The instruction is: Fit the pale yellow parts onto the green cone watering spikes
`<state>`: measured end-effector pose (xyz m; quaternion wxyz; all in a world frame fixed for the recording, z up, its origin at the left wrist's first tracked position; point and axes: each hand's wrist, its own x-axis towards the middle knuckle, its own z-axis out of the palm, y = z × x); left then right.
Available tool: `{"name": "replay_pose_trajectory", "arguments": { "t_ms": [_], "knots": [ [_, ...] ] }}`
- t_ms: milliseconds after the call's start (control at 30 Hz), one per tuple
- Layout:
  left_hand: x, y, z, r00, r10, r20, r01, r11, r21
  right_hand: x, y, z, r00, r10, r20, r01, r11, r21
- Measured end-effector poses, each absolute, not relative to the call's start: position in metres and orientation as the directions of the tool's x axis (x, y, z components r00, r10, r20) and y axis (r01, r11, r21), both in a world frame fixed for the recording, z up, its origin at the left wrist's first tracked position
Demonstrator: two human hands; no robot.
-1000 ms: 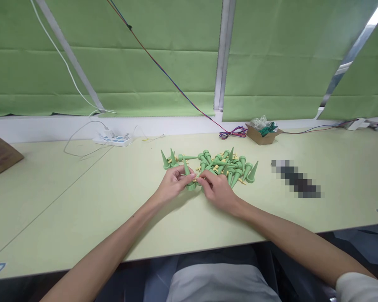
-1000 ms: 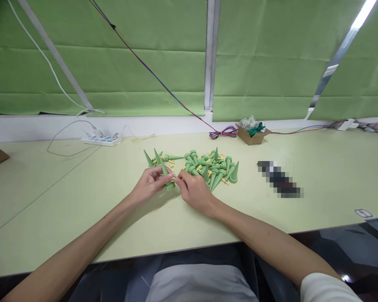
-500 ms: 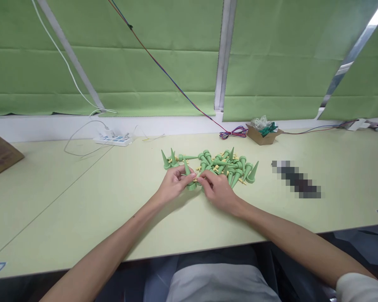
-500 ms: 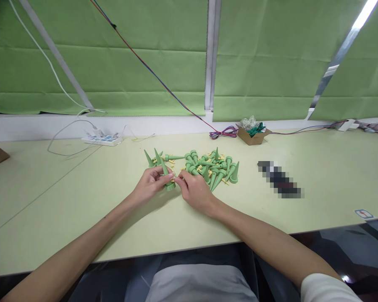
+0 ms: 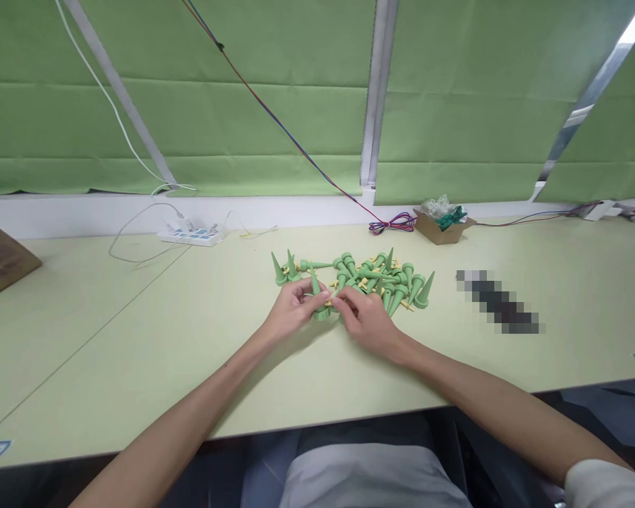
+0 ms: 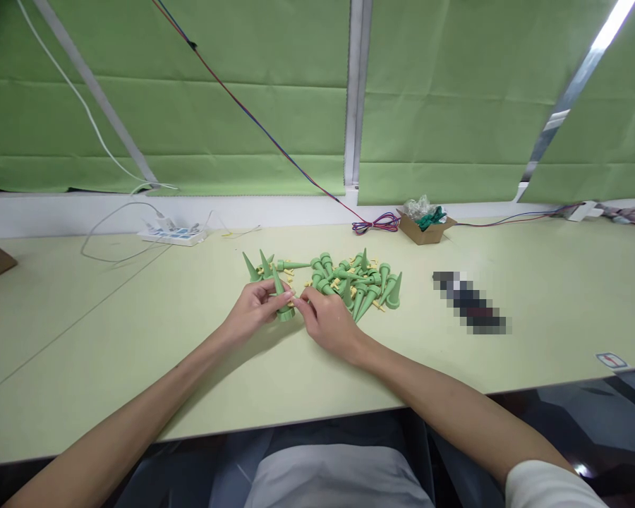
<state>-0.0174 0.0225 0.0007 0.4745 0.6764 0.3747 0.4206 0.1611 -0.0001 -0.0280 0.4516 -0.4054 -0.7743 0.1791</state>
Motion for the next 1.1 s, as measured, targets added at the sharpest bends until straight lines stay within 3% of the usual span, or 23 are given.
{"name": "replay_pose_trajectory", "arguments": {
  "t_ms": [267,467,667,1100],
  "knots": [
    [-0.0161,0.0221,-0.0010,0.351,0.910,0.221,0.141,-0.284,0.948,0.1604,-0.0002,-0.0263,-0.253,0.791,0.558,0.514,0.598,-0.615],
    [-0.0158,0.0224,0.0004,0.319,0.917,0.239,0.162,-0.301,0.940,0.1593,-0.0021,-0.0246,-0.206,0.821,0.533,0.499,0.556,-0.664],
    [-0.0178,0.0247,-0.0003,0.260,0.924,0.279,0.207,-0.335,0.919,0.1595,-0.0033,-0.0279,-0.270,0.809,0.522,0.492,0.582,-0.647],
    [-0.0143,0.0228,0.0015,0.286,0.895,0.342,0.285,-0.420,0.862,0.1588,-0.0020,-0.0243,-0.264,0.820,0.508,0.556,0.560,-0.614]
  ]
}}
